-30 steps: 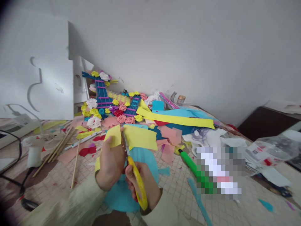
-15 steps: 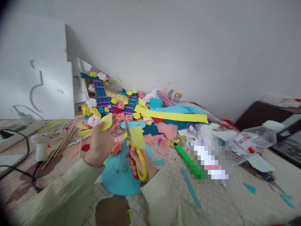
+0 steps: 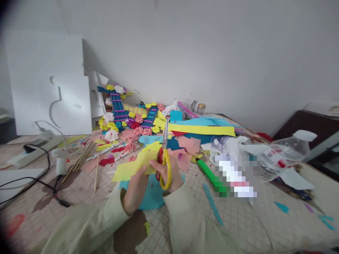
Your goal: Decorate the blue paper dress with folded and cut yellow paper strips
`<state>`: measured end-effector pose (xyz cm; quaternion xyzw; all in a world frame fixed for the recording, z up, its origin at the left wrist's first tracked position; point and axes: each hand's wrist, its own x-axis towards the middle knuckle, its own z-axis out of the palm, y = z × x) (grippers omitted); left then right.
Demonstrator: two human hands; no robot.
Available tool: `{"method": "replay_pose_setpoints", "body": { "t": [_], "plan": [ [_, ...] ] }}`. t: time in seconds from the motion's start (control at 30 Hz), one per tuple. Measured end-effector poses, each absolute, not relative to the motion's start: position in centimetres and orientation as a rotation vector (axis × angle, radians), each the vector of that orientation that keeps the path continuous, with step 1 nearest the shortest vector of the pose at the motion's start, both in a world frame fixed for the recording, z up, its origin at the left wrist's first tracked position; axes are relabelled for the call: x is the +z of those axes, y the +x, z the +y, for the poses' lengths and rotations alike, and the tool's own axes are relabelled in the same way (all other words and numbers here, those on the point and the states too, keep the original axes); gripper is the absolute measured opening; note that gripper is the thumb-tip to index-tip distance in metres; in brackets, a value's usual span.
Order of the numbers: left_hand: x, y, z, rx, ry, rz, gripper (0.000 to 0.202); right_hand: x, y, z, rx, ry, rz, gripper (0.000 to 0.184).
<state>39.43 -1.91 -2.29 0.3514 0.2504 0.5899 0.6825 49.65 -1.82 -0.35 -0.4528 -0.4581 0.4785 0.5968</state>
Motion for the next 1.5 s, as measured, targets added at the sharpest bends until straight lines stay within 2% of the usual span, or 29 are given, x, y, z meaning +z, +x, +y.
{"method": "replay_pose_setpoints", "body": {
  "t": [0.1, 0.27, 0.47, 0.63, 0.97, 1.37, 1.5],
  "plan": [
    [-0.7, 38.4, -2.8, 1.36, 0.696, 0.543, 0.033, 0.1, 50.4, -2.2, 1.135, -1.066, -1.118, 0.028],
    [0.9, 33.8, -4.4, 1.497, 0.575, 0.568, 0.029, 0.5, 50.9, -2.9, 1.166, -1.144, -1.228, 0.028],
    [-2.5, 28.5, -6.1, 1.569, 0.476, 0.76, 0.029, -1.4, 52.3, -2.5, 0.75, -1.54, -1.328, 0.034],
    [-5.2, 26.9, -8.0, 1.363, 0.336, 0.777, 0.045, -2.8, 54.2, -0.9, 0.449, -1.768, -1.355, 0.029],
    [-5.8, 26.4, -9.7, 1.244, 0.215, 0.642, 0.049, -4.6, 52.1, 2.0, 0.46, -1.817, -1.576, 0.02],
    [-5.5, 26.3, -10.1, 1.276, 0.164, 0.587, 0.053, -3.3, 58.9, -0.3, 0.036, -2.207, -1.25, 0.036],
    [-6.3, 26.2, -9.9, 1.294, 0.208, 0.573, 0.05, -3.2, 59.6, -1.4, -0.013, -2.276, -1.197, 0.037]
  ]
}}
